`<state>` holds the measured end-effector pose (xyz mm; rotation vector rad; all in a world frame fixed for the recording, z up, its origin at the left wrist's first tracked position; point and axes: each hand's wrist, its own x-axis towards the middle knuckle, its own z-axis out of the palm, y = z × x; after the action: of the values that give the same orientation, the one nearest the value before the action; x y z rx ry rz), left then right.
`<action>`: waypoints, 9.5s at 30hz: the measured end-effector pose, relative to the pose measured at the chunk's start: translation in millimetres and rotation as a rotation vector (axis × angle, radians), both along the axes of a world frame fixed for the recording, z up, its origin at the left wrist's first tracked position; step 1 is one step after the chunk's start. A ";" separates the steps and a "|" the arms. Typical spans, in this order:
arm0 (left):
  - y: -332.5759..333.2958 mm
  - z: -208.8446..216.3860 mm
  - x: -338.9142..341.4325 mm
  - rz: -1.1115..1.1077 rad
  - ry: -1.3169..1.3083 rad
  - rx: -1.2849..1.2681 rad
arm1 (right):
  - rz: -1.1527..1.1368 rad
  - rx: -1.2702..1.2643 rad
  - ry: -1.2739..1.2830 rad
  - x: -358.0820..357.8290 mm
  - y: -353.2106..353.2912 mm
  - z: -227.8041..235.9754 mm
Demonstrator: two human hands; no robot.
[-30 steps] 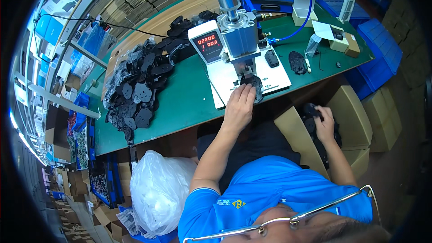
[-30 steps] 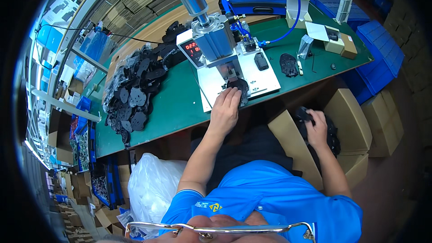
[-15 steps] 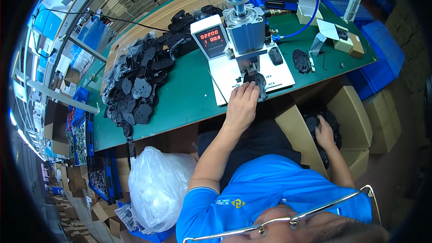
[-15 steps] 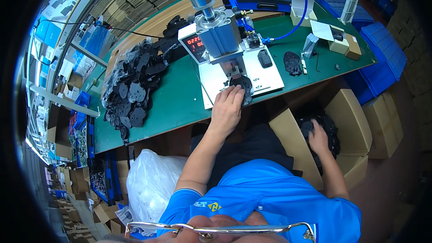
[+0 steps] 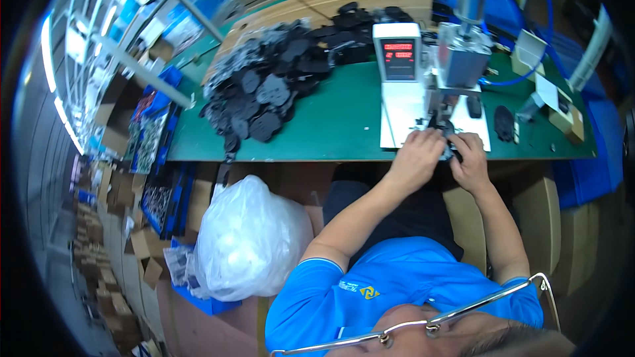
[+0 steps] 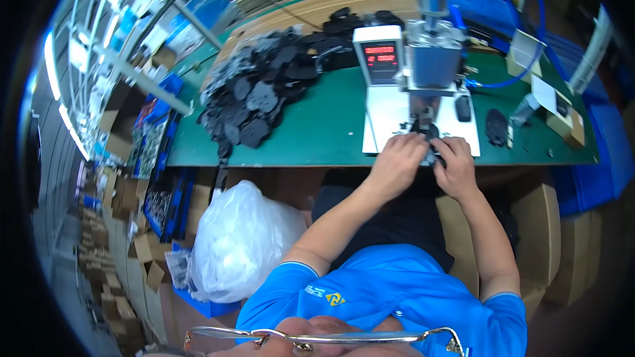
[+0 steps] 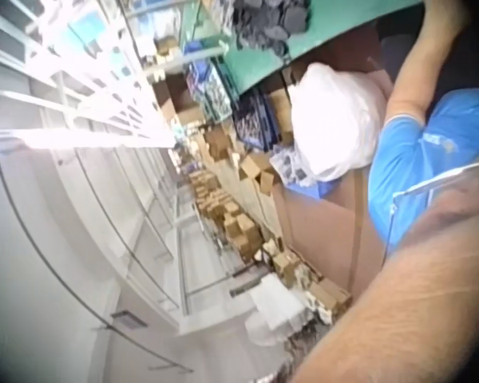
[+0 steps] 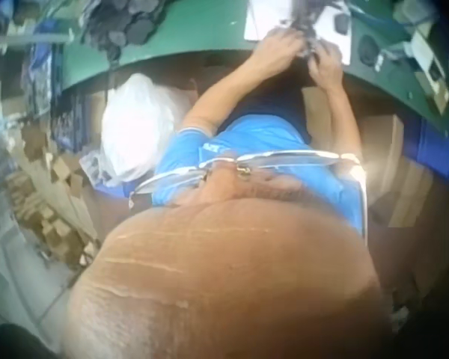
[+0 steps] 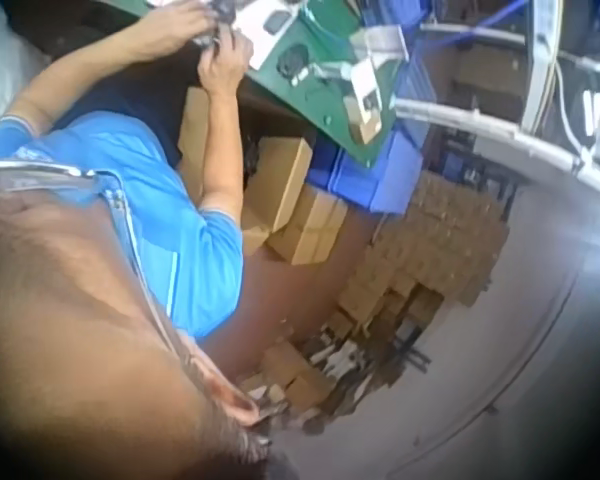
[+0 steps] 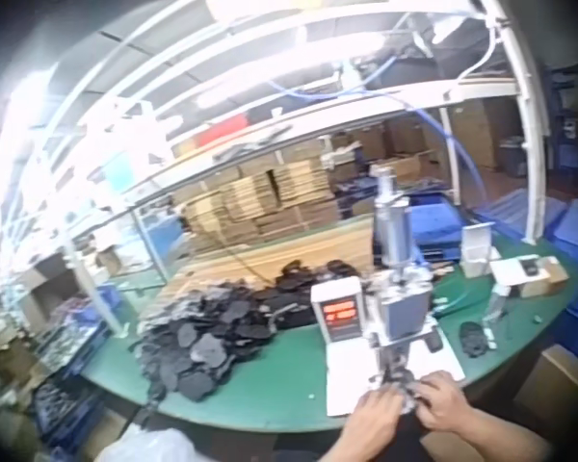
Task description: The person repeatedly takes plastic parts from the table, inserts them into a press machine to press them, and places the finished parts into a box by hand.
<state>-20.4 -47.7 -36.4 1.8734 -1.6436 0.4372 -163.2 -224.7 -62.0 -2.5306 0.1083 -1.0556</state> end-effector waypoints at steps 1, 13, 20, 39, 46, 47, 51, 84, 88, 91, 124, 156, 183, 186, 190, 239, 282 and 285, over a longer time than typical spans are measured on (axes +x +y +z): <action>3.0 -1.8 1.1 0.015 -0.017 -0.003 | -0.003 0.008 -0.022 4.0 4.1 -2.6; 149.1 -20.2 148.6 0.702 0.221 -0.363 | -0.025 0.063 -0.117 18.3 -0.6 -23.0; 307.5 -37.1 288.0 1.278 0.509 -0.340 | -0.013 0.071 -0.135 16.8 1.9 -19.2; 181.2 -25.0 122.6 -0.216 1.663 -0.728 | -0.046 0.084 -0.118 21.0 5.4 -14.8; 152.2 -9.3 86.9 -0.133 1.487 -0.579 | -0.052 0.087 -0.117 22.0 6.9 -14.7; 150.3 -1.6 81.5 -0.083 1.403 -0.484 | -0.053 0.092 -0.103 21.0 6.4 -14.6; 129.3 8.2 66.6 0.023 1.170 -0.280 | -0.037 0.151 -0.076 17.4 2.8 -8.2; 11.7 13.2 29.4 -0.077 -0.018 0.159 | -0.259 0.430 0.258 -135.5 -3.0 -17.6; 11.6 16.1 28.3 -0.067 -0.030 0.172 | -0.120 0.321 0.160 -71.8 0.8 18.3; 12.2 18.0 28.5 -0.058 -0.040 0.178 | -0.018 0.226 0.137 -36.0 3.8 30.1; 273.0 -24.3 307.5 1.179 0.382 -0.136 | -0.030 0.100 -0.112 17.0 6.4 -15.2; 207.2 -38.5 209.1 0.780 0.156 -0.264 | -0.068 0.224 0.032 9.6 -15.2 -43.5; 232.5 -32.2 214.0 0.740 0.113 -0.520 | -0.144 0.255 -0.013 7.9 -0.6 -41.8; 247.0 -26.1 223.9 0.882 0.021 -0.489 | -0.175 0.250 -0.047 3.0 4.1 -38.6; 287.8 23.5 240.3 1.214 0.345 -0.281 | -0.279 0.351 0.021 10.2 21.4 -22.2; -0.4 -8.6 27.8 -0.053 -0.141 -0.018 | -0.082 0.211 0.100 -45.6 13.8 25.0; 145.9 24.6 239.2 1.154 0.255 0.180 | -0.069 0.101 -0.068 21.2 8.6 -10.8; 148.4 13.0 232.8 1.105 0.167 0.035 | -0.076 0.094 -0.062 20.9 9.7 -9.4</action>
<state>212.4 100.7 -23.4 2.6229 -0.3737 0.6442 -142.3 -215.1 -71.4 -2.4248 0.2328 -1.1299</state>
